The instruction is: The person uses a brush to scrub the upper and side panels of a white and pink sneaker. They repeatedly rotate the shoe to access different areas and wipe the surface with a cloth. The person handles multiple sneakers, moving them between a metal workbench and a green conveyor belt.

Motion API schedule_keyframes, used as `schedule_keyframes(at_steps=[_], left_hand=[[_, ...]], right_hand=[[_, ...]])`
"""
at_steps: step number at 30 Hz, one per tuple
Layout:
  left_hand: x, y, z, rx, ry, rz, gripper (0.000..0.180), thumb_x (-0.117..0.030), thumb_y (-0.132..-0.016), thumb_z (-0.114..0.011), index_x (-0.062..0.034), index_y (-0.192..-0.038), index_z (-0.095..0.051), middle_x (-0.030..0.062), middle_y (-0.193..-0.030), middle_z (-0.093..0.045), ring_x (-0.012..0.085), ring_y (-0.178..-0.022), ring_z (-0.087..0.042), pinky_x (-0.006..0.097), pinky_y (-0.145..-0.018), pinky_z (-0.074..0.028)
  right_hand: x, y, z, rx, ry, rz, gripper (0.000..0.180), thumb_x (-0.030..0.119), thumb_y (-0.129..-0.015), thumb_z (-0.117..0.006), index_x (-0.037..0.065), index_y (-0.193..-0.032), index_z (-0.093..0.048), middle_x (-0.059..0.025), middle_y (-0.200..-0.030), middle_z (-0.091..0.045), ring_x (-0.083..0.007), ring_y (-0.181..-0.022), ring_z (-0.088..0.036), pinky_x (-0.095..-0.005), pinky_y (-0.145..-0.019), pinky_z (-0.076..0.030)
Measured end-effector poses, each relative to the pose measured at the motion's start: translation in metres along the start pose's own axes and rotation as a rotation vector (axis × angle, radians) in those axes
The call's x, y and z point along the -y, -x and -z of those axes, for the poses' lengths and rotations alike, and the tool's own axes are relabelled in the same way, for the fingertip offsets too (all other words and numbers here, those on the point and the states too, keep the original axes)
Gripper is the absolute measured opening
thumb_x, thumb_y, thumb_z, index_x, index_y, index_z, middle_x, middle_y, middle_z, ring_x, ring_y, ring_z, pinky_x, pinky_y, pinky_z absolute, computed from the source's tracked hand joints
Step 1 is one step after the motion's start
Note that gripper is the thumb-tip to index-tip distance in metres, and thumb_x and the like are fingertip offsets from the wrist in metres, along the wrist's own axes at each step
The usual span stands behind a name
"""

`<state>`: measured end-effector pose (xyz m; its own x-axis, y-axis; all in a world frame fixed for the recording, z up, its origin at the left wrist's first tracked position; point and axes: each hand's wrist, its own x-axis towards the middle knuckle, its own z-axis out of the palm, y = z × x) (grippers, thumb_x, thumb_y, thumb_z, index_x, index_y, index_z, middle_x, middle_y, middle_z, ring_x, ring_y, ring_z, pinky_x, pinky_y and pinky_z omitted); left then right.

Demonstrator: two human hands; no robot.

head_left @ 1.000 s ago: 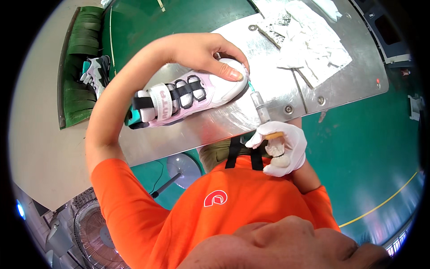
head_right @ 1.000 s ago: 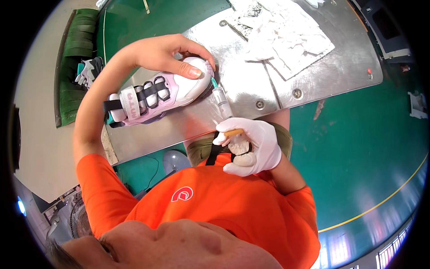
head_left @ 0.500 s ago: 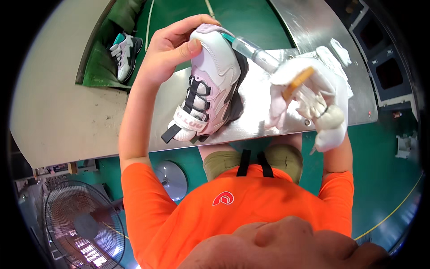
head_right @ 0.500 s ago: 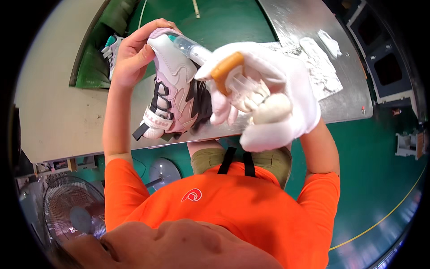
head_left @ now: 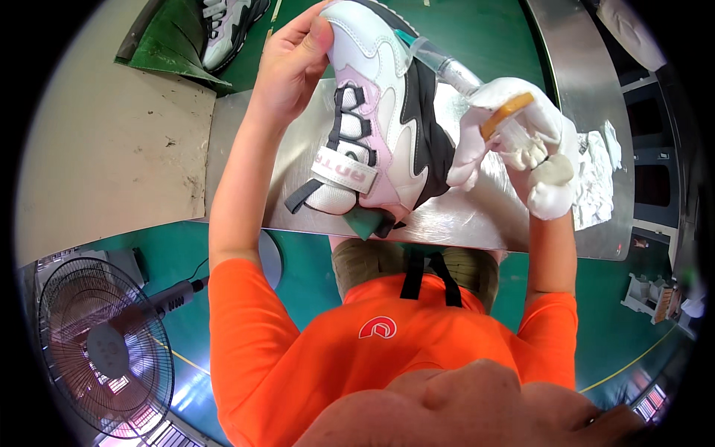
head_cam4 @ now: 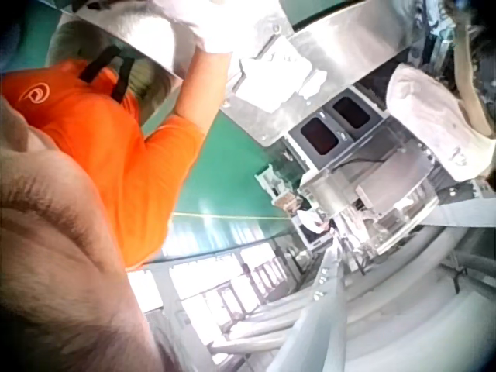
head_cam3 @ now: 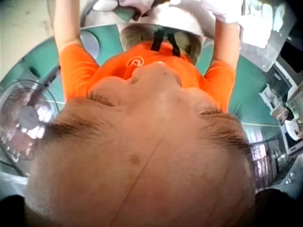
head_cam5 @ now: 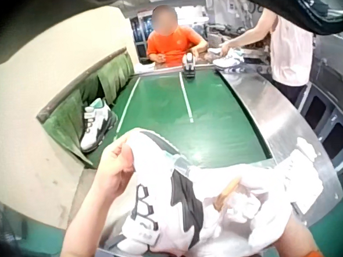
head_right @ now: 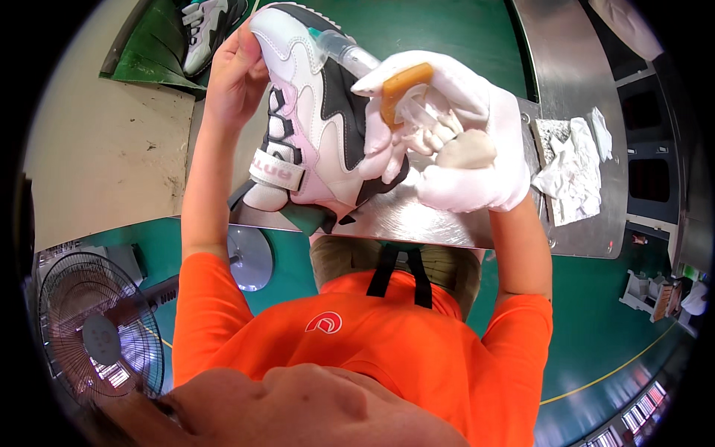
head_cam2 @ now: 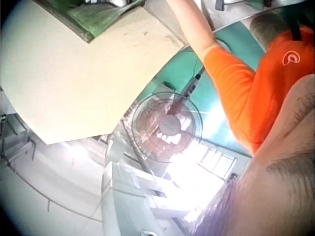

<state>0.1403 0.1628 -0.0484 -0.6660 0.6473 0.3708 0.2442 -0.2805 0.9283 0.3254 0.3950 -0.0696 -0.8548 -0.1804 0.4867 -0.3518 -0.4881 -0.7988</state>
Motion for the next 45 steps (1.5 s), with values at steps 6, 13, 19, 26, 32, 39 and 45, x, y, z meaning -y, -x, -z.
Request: schedule_keyframes(at_steps=[6,13,19,26,32,39,45], left_hand=[[0.028,0.000,0.019,-0.069,0.117,0.075,0.043,-0.037,-0.097,-0.052,-0.0014,-0.121,-0.053,0.0063,-0.111,-0.065,0.0154,-0.098,-0.063,0.029,-0.086,-0.048],[0.017,-0.004,-0.005,-0.046,0.092,0.044,0.043,-0.032,-0.097,-0.055,0.0002,-0.126,-0.053,0.0068,-0.116,-0.064,0.0158,-0.103,-0.062,0.029,-0.091,-0.048],[-0.044,-0.012,-0.096,0.072,-0.169,-0.076,0.047,-0.013,-0.086,-0.071,-0.0010,-0.128,-0.054,0.0067,-0.116,-0.062,0.0129,-0.104,-0.059,0.027,-0.092,-0.046],[-0.050,-0.006,-0.198,0.099,-0.484,-0.211,0.087,-0.028,-0.064,-0.085,0.0040,-0.131,-0.038,0.0173,-0.103,-0.064,0.0299,-0.103,-0.062,0.036,-0.090,-0.048],[-0.039,0.004,-0.243,0.002,-0.686,-0.411,0.095,-0.017,-0.060,-0.085,0.0053,-0.137,-0.034,0.0150,-0.099,-0.065,0.0267,-0.096,-0.064,0.035,-0.088,-0.048],[-0.030,0.009,-0.250,-0.056,-0.833,-0.614,0.092,-0.017,-0.061,-0.081,0.0076,-0.137,-0.036,0.0129,-0.092,-0.064,0.0289,-0.087,-0.061,0.037,-0.080,-0.049],[-0.037,0.006,-0.241,0.014,-0.850,-0.563,0.078,-0.021,-0.066,-0.081,0.0049,-0.132,-0.047,0.0118,-0.093,-0.064,0.0261,-0.087,-0.060,0.035,-0.080,-0.048]], right_hand=[[-0.009,0.002,0.021,0.014,0.068,-0.036,0.063,0.023,-0.071,-0.072,-0.008,-0.122,-0.050,-0.0151,-0.091,-0.061,-0.0220,-0.077,-0.067,-0.0294,-0.064,-0.054],[-0.014,0.025,0.044,-0.187,-0.132,0.056,0.076,0.038,-0.075,-0.069,-0.010,-0.126,-0.041,-0.0250,-0.100,-0.059,-0.0287,-0.080,-0.067,-0.0340,-0.068,-0.058],[0.059,0.036,0.022,-0.441,0.347,0.304,0.066,0.038,-0.080,-0.059,-0.006,-0.127,-0.042,-0.0152,-0.107,-0.054,-0.0264,-0.084,-0.057,-0.0452,-0.089,-0.045],[0.112,0.022,-0.021,-0.926,0.980,0.454,0.042,0.011,-0.080,-0.073,0.001,-0.114,-0.051,-0.0084,-0.096,-0.062,-0.0165,-0.084,-0.064,-0.0272,-0.071,-0.052],[0.111,0.008,-0.018,-0.969,1.961,0.314,0.033,0.016,-0.079,-0.065,-0.003,-0.103,-0.052,-0.0234,-0.101,-0.054,-0.0404,-0.077,-0.062,-0.0455,-0.067,-0.053],[0.112,0.006,-0.008,-0.994,1.849,0.074,0.047,0.009,-0.080,-0.063,0.004,-0.123,-0.044,-0.0212,-0.107,-0.051,-0.0364,-0.083,-0.064,-0.0434,-0.074,-0.053],[0.110,0.010,0.013,-1.154,1.678,0.400,0.052,0.010,-0.077,-0.072,0.006,-0.123,-0.048,-0.0192,-0.105,-0.052,-0.0301,-0.088,-0.061,-0.0385,-0.080,-0.050]])
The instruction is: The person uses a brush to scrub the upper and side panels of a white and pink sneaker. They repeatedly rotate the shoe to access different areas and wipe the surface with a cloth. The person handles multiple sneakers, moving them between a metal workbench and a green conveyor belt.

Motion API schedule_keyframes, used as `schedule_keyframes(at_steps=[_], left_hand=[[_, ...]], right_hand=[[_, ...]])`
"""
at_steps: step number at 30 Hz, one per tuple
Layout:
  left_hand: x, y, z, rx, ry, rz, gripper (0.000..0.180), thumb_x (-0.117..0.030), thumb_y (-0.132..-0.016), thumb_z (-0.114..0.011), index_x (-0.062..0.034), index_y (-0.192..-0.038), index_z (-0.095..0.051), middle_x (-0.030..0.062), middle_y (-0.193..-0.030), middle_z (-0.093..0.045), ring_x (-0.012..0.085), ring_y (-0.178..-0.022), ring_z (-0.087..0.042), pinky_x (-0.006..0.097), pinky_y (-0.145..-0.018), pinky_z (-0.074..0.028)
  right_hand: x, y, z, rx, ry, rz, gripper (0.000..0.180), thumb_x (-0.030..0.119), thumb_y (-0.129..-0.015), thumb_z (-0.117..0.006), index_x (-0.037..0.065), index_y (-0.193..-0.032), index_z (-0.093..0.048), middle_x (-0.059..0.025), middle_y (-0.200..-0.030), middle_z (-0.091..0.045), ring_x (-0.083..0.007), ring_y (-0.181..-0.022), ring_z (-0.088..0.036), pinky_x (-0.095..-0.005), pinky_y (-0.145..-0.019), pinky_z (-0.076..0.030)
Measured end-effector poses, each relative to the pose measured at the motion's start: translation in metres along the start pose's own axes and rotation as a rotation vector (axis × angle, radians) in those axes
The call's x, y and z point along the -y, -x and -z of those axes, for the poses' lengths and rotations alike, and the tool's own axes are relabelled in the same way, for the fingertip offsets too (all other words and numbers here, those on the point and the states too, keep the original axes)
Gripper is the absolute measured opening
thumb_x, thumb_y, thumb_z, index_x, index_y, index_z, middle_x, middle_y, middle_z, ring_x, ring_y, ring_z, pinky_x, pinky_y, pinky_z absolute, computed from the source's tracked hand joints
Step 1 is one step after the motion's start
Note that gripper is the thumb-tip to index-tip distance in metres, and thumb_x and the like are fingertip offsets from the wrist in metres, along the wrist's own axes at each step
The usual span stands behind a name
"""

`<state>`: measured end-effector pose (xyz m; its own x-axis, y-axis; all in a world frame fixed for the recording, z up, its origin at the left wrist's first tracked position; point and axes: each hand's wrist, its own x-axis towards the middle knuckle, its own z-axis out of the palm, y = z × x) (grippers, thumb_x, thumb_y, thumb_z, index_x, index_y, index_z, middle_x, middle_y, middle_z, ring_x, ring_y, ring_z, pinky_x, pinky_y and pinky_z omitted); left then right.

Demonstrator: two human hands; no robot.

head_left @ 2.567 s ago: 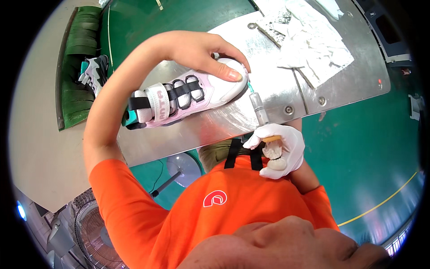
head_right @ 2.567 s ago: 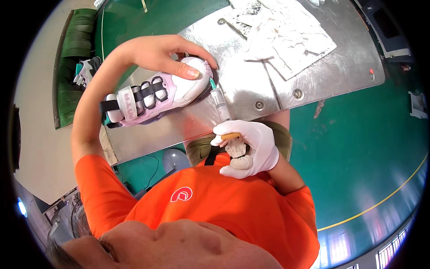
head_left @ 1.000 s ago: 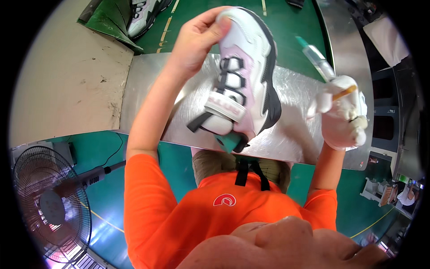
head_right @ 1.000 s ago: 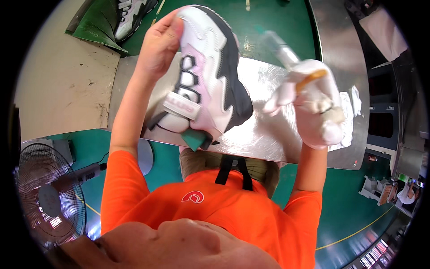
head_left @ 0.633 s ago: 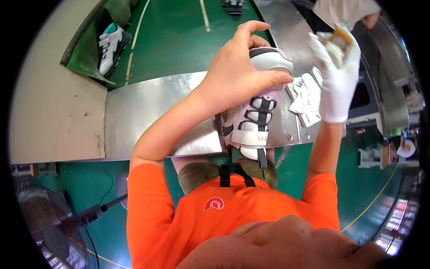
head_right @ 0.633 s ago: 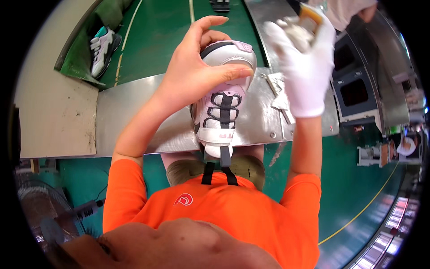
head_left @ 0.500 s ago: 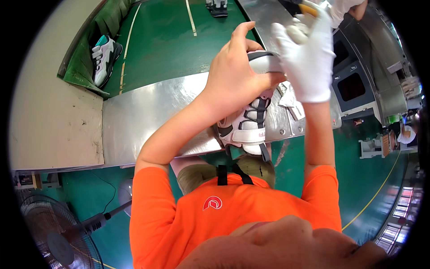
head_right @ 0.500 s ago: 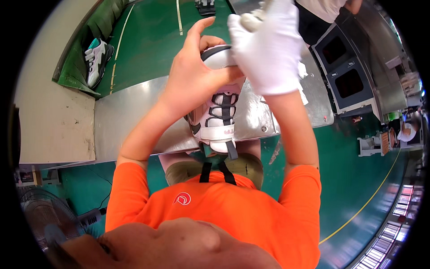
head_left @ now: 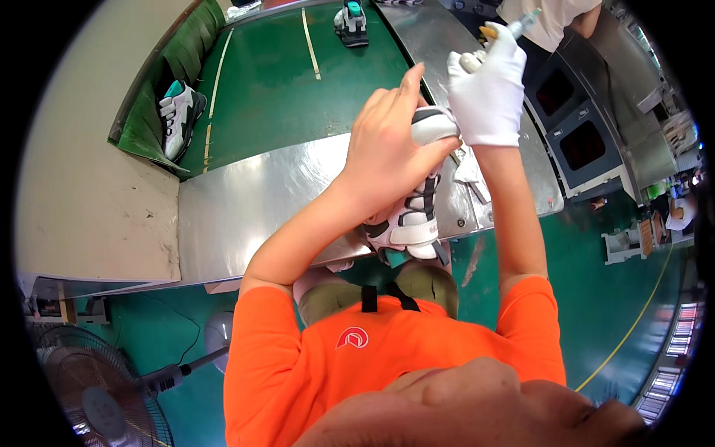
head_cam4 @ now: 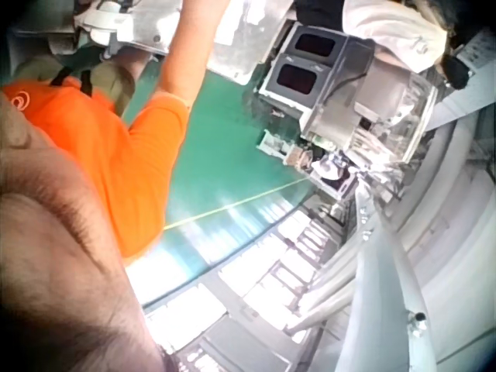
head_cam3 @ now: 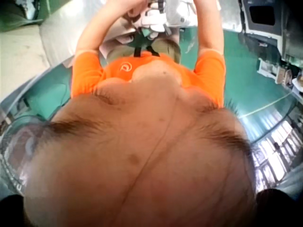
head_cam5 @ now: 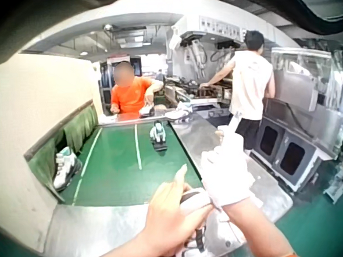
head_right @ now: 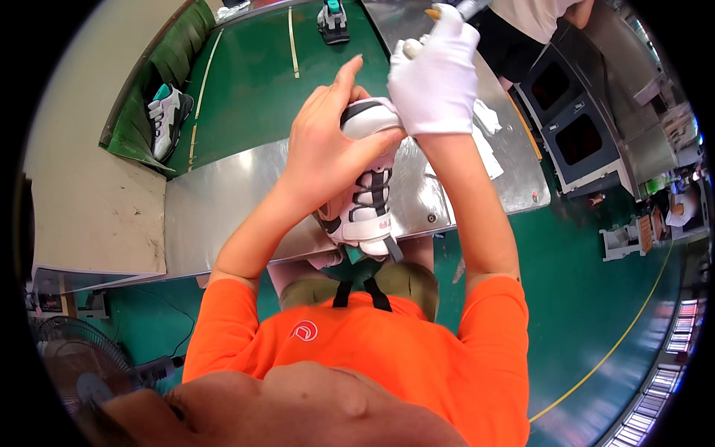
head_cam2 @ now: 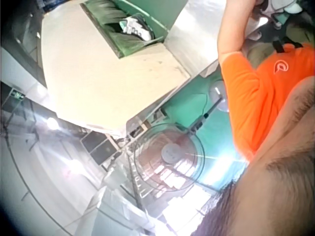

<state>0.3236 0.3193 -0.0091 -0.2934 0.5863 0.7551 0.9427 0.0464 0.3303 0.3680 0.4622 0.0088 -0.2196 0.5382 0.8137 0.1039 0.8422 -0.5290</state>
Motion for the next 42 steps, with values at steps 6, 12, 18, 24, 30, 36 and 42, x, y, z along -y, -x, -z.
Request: schedule_keyframes(at_steps=[6,12,18,24,30,36,42], left_hand=[[0.032,-0.009,0.046,0.189,0.260,0.137,0.048,-0.024,-0.072,-0.080,-0.0047,-0.114,-0.064,0.0084,-0.100,-0.065,0.0192,-0.096,-0.062,0.031,-0.087,-0.049],[0.083,-0.027,0.081,0.390,0.455,0.403,0.047,-0.025,-0.080,-0.075,-0.0038,-0.119,-0.057,0.0056,-0.103,-0.063,0.0142,-0.096,-0.060,0.028,-0.087,-0.048],[0.131,-0.026,0.081,0.210,0.387,0.423,0.040,-0.024,-0.085,-0.071,-0.0051,-0.119,-0.062,0.0029,-0.100,-0.064,0.0129,-0.089,-0.061,0.027,-0.081,-0.050],[0.275,-0.005,0.154,-0.515,0.256,0.634,0.037,-0.022,-0.089,-0.066,-0.0017,-0.120,-0.063,0.0121,-0.104,-0.065,0.0150,-0.089,-0.060,0.029,-0.076,-0.050],[0.442,0.091,0.234,-0.780,-0.141,1.203,0.073,-0.034,-0.084,-0.070,0.0155,-0.127,-0.037,0.0253,-0.105,-0.061,0.0313,-0.092,-0.064,0.037,-0.067,-0.056],[0.358,0.030,0.194,0.240,-1.299,0.976,0.074,-0.037,-0.085,-0.064,0.0060,-0.134,-0.029,0.0259,-0.102,-0.066,0.0401,-0.084,-0.067,0.048,-0.075,-0.052],[0.351,-0.132,0.062,0.321,-0.759,0.427,0.058,-0.043,-0.089,-0.055,-0.0075,-0.134,-0.045,0.0252,-0.095,-0.067,0.0420,-0.090,-0.064,0.050,-0.077,-0.050]], right_hand=[[-0.023,0.034,0.003,0.043,-0.270,-0.060,0.059,0.005,-0.076,-0.073,0.005,-0.127,-0.044,-0.0133,-0.117,-0.048,-0.0200,-0.092,-0.062,-0.0327,-0.081,-0.053],[-0.060,0.107,0.015,0.199,-0.158,-0.057,0.059,0.002,-0.072,-0.075,0.003,-0.124,-0.048,-0.0123,-0.104,-0.056,-0.0197,-0.087,-0.059,-0.0297,-0.077,-0.051],[-0.088,0.158,0.019,0.351,-0.139,-0.146,0.059,0.007,-0.069,-0.078,0.004,-0.121,-0.049,-0.0122,-0.094,-0.060,-0.0225,-0.080,-0.061,-0.0322,-0.074,-0.051],[-0.104,0.159,0.030,0.331,-0.072,-0.255,0.059,0.012,-0.068,-0.079,0.003,-0.120,-0.051,-0.0147,-0.098,-0.063,-0.0278,-0.084,-0.063,-0.0352,-0.078,-0.050],[-0.107,0.159,0.030,0.366,-0.125,-0.400,0.062,0.010,-0.067,-0.079,0.001,-0.121,-0.051,-0.0147,-0.099,-0.063,-0.0276,-0.087,-0.062,-0.0341,-0.080,-0.049],[-0.110,0.150,0.031,0.323,-0.160,-0.501,0.063,0.007,-0.067,-0.078,0.001,-0.122,-0.050,-0.0119,-0.094,-0.062,-0.0204,-0.083,-0.059,-0.0309,-0.078,-0.048],[-0.107,0.147,0.023,0.337,-0.268,-0.599,0.061,0.002,-0.068,-0.075,0.002,-0.122,-0.046,-0.0022,-0.065,-0.059,-0.0115,-0.059,-0.058,-0.0254,-0.066,-0.048]])
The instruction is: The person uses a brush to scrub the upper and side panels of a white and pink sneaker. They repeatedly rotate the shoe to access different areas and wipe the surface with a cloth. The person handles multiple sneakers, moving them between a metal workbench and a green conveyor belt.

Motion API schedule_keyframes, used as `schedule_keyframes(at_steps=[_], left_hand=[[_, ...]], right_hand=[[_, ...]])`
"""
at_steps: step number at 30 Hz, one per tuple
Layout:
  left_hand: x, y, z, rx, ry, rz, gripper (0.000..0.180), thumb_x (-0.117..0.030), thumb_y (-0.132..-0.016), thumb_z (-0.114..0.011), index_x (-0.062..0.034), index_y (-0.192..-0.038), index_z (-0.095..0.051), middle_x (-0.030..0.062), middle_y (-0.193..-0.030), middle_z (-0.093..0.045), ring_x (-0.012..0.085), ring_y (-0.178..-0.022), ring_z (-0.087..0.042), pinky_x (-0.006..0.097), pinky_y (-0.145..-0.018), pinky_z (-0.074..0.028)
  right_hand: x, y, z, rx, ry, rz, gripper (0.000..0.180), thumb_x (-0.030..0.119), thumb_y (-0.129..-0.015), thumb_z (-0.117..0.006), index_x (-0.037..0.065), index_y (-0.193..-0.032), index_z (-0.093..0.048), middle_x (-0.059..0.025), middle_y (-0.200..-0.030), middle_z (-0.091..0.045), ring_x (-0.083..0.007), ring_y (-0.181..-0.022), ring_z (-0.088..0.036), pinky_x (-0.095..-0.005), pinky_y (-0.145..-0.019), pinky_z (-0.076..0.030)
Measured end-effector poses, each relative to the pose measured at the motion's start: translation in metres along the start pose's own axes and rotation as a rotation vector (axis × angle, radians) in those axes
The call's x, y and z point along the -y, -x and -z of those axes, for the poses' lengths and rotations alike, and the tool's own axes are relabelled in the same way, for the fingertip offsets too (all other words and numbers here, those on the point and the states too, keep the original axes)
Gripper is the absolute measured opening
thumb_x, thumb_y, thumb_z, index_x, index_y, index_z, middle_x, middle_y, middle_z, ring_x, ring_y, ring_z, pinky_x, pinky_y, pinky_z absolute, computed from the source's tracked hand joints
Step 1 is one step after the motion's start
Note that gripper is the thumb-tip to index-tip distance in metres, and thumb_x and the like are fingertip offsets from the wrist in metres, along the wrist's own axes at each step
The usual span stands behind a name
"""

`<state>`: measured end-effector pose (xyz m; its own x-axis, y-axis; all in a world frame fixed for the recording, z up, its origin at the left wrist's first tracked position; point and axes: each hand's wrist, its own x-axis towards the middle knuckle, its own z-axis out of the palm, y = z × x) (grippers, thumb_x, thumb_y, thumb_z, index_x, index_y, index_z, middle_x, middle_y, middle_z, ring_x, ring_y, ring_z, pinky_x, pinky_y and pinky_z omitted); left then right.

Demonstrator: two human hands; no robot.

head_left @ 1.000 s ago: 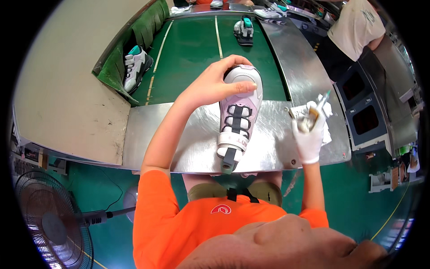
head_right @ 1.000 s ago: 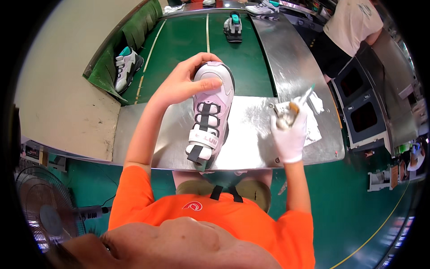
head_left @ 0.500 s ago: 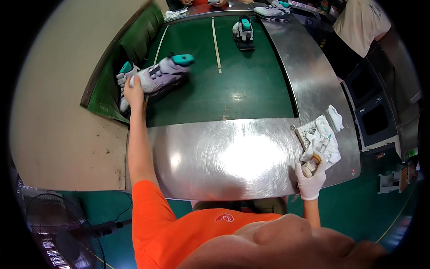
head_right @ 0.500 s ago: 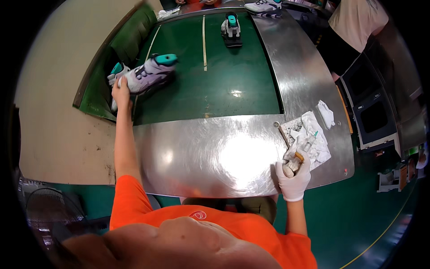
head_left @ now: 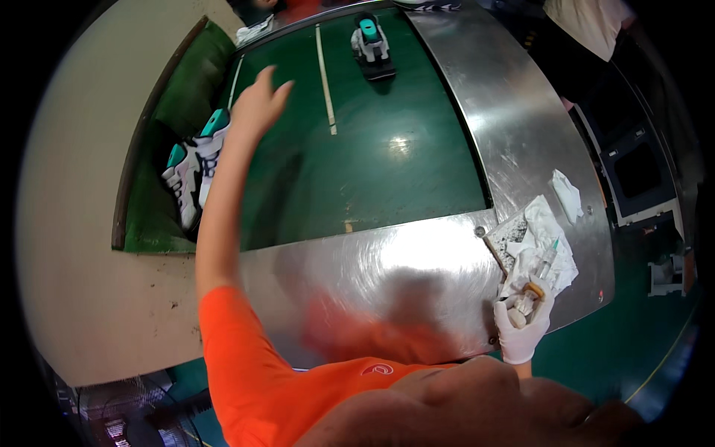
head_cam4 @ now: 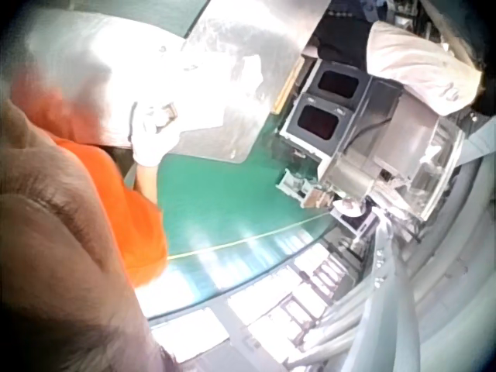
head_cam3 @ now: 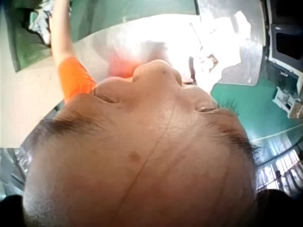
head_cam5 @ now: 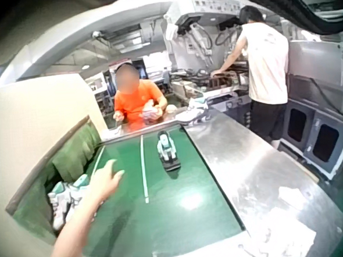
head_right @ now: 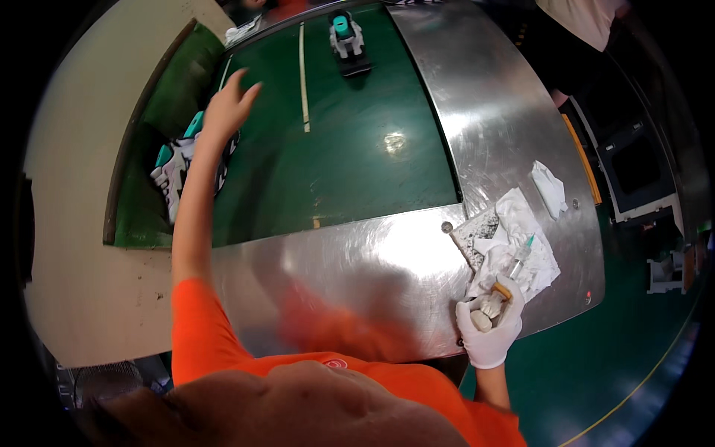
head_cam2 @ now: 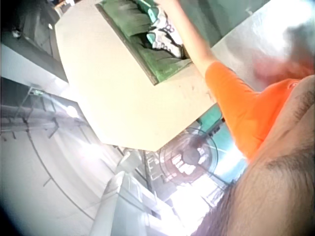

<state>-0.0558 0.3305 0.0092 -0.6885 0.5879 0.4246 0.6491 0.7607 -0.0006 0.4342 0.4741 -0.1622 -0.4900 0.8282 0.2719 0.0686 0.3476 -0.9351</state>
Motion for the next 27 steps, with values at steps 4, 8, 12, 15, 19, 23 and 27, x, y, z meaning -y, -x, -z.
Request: schedule_keyframes(at_steps=[4,8,12,15,19,23,27], left_hand=[[-0.078,-0.145,-0.085,0.019,0.108,-0.072,0.082,-0.055,-0.083,-0.061,0.0023,-0.137,-0.037,0.0284,-0.112,-0.062,0.0419,-0.105,-0.061,0.044,-0.089,-0.048],[-0.109,-0.224,-0.147,0.063,0.169,0.378,0.100,-0.048,-0.079,-0.068,0.0047,-0.145,-0.015,0.0300,-0.131,-0.051,0.0389,-0.118,-0.055,0.045,-0.097,-0.046],[-0.150,-0.184,-0.140,0.166,0.326,0.424,0.078,-0.023,-0.078,-0.064,0.0026,-0.138,-0.022,0.0261,-0.126,-0.056,0.0372,-0.114,-0.059,0.043,-0.095,-0.048],[-0.125,-0.167,-0.128,0.090,0.412,0.358,0.075,-0.029,-0.076,-0.067,-0.0004,-0.132,-0.027,0.0285,-0.118,-0.060,0.0400,-0.109,-0.061,0.043,-0.093,-0.049],[-0.141,-0.105,-0.112,-0.003,0.330,0.150,0.076,-0.028,-0.073,-0.069,-0.0101,-0.133,-0.027,0.0291,-0.113,-0.060,0.0461,-0.101,-0.060,0.048,-0.086,-0.050],[-0.170,-0.028,-0.072,-0.143,0.229,-0.114,0.063,-0.020,-0.078,-0.063,-0.0109,-0.131,-0.031,0.0299,-0.108,-0.057,0.0484,-0.093,-0.060,0.053,-0.081,-0.049],[-0.176,0.050,-0.033,0.002,0.185,-0.314,0.060,-0.012,-0.079,-0.062,-0.0136,-0.132,-0.034,0.0242,-0.111,-0.058,0.0451,-0.097,-0.059,0.050,-0.080,-0.050]], right_hand=[[0.002,0.000,0.006,0.000,-0.001,-0.062,0.062,0.003,-0.067,-0.076,0.002,-0.121,-0.046,-0.0034,-0.069,-0.060,-0.0118,-0.060,-0.059,-0.0249,-0.063,-0.048],[0.001,0.004,0.007,0.016,0.018,-0.036,0.064,0.005,-0.065,-0.079,0.001,-0.121,-0.047,-0.0046,-0.076,-0.062,-0.0122,-0.062,-0.060,-0.0255,-0.064,-0.050],[0.001,0.011,0.012,0.015,0.081,-0.109,0.064,0.008,-0.065,-0.081,0.002,-0.120,-0.048,-0.0103,-0.091,-0.063,-0.0155,-0.067,-0.062,-0.0270,-0.065,-0.050],[0.013,-0.001,0.011,0.031,0.325,0.156,0.063,0.008,-0.064,-0.083,0.004,-0.118,-0.051,-0.0115,-0.091,-0.063,-0.0205,-0.072,-0.064,-0.0279,-0.067,-0.051],[0.019,-0.004,-0.009,0.183,0.585,0.257,0.037,0.013,-0.075,-0.068,0.011,-0.109,-0.054,-0.0125,-0.094,-0.055,-0.0293,-0.068,-0.060,-0.0378,-0.059,-0.051],[0.017,-0.002,-0.007,0.121,0.592,0.494,0.046,0.014,-0.074,-0.065,0.011,-0.116,-0.047,-0.0146,-0.092,-0.051,-0.0296,-0.068,-0.059,-0.0395,-0.054,-0.049],[0.014,0.007,0.002,0.179,0.451,0.478,0.039,0.014,-0.075,-0.064,0.012,-0.111,-0.048,-0.0174,-0.095,-0.053,-0.0328,-0.071,-0.060,-0.0417,-0.058,-0.050]])
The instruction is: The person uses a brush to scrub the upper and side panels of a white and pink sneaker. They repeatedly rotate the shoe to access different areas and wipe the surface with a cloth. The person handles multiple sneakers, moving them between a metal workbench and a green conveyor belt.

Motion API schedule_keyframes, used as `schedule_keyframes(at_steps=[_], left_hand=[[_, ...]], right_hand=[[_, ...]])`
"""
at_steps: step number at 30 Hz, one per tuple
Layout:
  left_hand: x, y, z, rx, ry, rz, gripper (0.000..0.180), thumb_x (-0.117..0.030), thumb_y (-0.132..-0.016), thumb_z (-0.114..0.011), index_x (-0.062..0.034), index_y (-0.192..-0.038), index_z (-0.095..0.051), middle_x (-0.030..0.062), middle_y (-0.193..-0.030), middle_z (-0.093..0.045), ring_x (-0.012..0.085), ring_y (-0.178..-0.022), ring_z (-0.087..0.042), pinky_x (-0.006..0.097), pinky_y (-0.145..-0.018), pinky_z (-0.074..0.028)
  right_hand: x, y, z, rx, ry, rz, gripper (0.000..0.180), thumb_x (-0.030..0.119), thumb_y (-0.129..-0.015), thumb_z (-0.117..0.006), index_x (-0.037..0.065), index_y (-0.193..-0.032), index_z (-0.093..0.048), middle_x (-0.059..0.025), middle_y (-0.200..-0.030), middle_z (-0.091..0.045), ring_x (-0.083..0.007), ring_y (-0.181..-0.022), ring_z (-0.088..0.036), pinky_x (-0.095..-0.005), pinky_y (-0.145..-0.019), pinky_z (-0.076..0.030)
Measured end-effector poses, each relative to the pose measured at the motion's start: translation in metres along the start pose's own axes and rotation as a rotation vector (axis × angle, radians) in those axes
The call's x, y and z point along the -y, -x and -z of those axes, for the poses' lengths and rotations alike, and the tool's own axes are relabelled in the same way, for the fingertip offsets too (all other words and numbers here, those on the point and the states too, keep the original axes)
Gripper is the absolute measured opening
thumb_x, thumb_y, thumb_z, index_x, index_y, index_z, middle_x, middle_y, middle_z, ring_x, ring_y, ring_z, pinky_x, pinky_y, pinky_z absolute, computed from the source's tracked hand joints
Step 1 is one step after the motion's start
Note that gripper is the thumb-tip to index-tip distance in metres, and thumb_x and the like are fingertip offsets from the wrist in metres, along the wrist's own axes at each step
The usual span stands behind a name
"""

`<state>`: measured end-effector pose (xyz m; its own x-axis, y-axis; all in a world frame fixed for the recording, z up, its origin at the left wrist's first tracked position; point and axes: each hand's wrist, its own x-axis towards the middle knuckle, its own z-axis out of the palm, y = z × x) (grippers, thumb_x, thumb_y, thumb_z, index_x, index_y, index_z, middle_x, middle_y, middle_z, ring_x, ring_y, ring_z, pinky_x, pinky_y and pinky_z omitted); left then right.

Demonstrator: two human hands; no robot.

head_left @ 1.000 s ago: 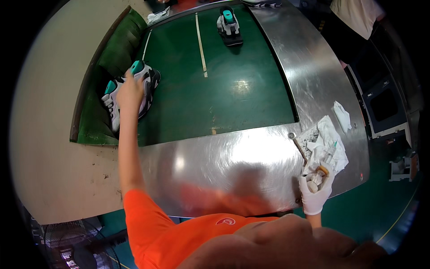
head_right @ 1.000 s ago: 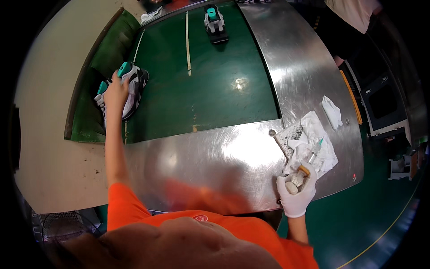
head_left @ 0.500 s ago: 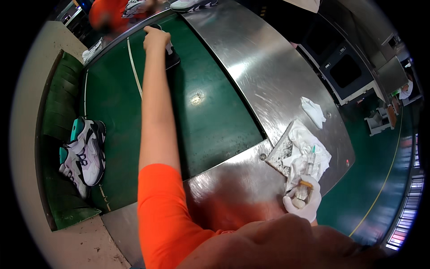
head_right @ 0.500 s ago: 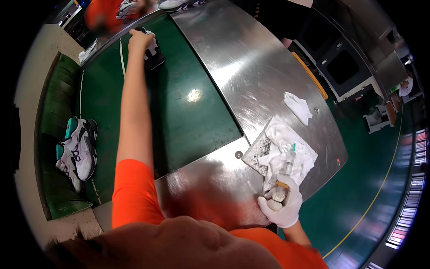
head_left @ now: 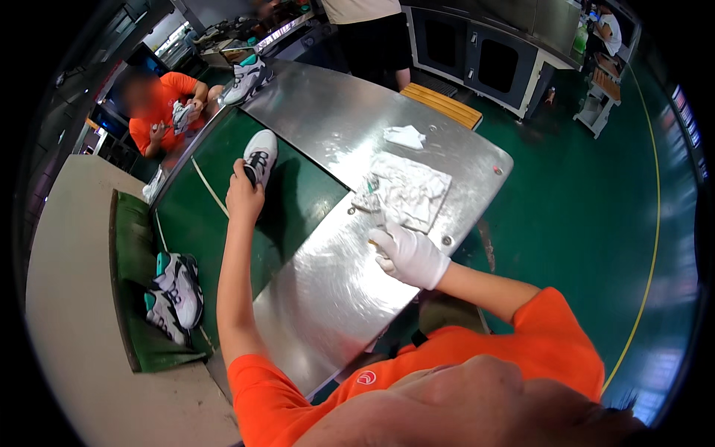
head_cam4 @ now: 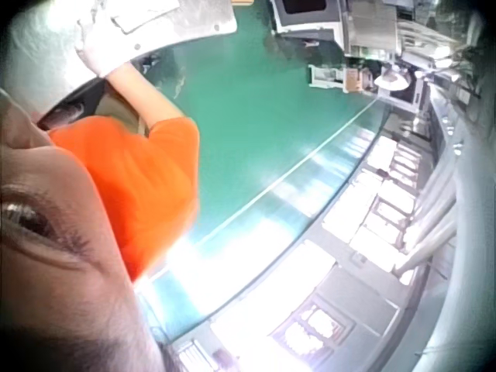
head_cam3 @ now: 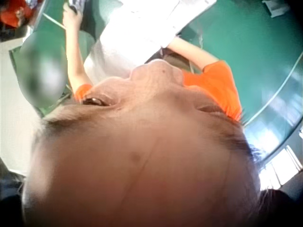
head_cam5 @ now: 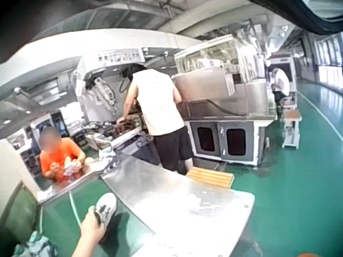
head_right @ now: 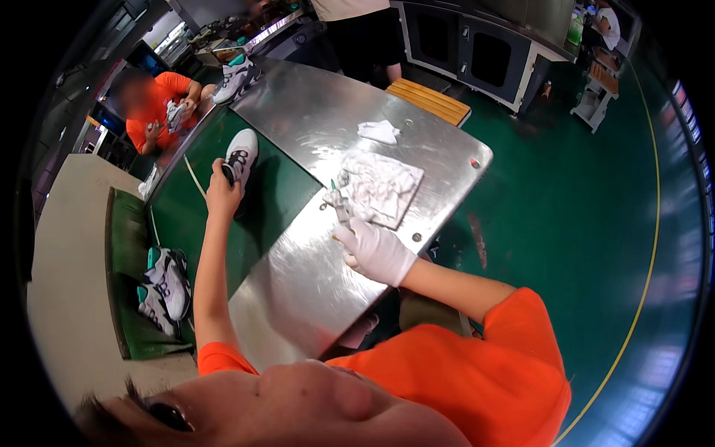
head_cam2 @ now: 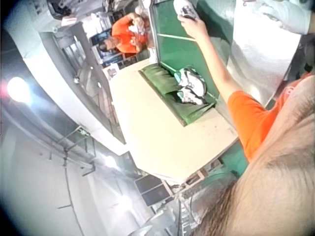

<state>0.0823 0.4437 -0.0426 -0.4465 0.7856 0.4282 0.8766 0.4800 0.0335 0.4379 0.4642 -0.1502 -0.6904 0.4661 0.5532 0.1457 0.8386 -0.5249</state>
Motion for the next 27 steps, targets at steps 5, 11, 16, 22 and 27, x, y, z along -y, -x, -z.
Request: schedule_keyframes(at_steps=[5,11,16,22,27], left_hand=[[-0.033,0.116,0.078,-0.037,0.068,-0.201,0.056,-0.005,-0.077,-0.068,-0.0121,-0.126,-0.043,0.0195,-0.119,-0.057,0.0399,-0.103,-0.059,0.043,-0.081,-0.050],[-0.064,0.225,0.169,0.059,-0.044,-0.503,0.052,0.001,-0.067,-0.070,-0.0122,-0.115,-0.054,0.0186,-0.128,-0.055,0.0393,-0.111,-0.057,0.043,-0.092,-0.049],[-0.070,0.289,0.169,0.220,-0.057,-0.572,0.039,-0.009,-0.069,-0.069,-0.0197,-0.105,-0.060,0.0149,-0.130,-0.053,0.0352,-0.122,-0.051,0.048,-0.104,-0.042],[-0.068,0.307,0.159,0.155,0.004,-0.495,0.035,-0.019,-0.076,-0.065,-0.0241,-0.110,-0.057,0.0148,-0.131,-0.052,0.0336,-0.123,-0.050,0.050,-0.105,-0.039],[-0.062,0.307,0.144,-0.004,0.048,-0.499,0.030,-0.017,-0.073,-0.071,-0.0239,-0.101,-0.063,0.0105,-0.125,-0.058,0.0298,-0.117,-0.057,0.048,-0.100,-0.046]], right_hand=[[-0.008,0.018,0.000,-0.120,-0.295,-0.061,0.053,0.013,-0.070,-0.072,0.010,-0.116,-0.047,-0.0134,-0.099,-0.054,-0.0268,-0.075,-0.058,-0.0352,-0.066,-0.051],[-0.004,0.022,0.062,0.111,-0.482,-0.341,0.056,0.013,-0.072,-0.075,0.003,-0.120,-0.046,-0.0129,-0.087,-0.062,-0.0208,-0.073,-0.062,-0.0314,-0.071,-0.051],[-0.011,0.013,0.077,0.338,-0.171,-0.295,0.062,0.029,-0.070,-0.079,0.005,-0.119,-0.051,-0.0164,-0.097,-0.066,-0.0269,-0.086,-0.067,-0.0344,-0.078,-0.052],[-0.003,-0.002,0.082,0.312,-0.564,-0.445,0.048,0.012,-0.074,-0.077,0.008,-0.117,-0.055,-0.0029,-0.089,-0.062,-0.0084,-0.080,-0.059,-0.0225,-0.068,-0.049],[0.009,-0.024,0.092,0.477,-0.376,-0.472,0.042,0.013,-0.075,-0.072,0.001,-0.112,-0.056,-0.0037,-0.084,-0.061,-0.0114,-0.076,-0.059,-0.0244,-0.066,-0.048]])
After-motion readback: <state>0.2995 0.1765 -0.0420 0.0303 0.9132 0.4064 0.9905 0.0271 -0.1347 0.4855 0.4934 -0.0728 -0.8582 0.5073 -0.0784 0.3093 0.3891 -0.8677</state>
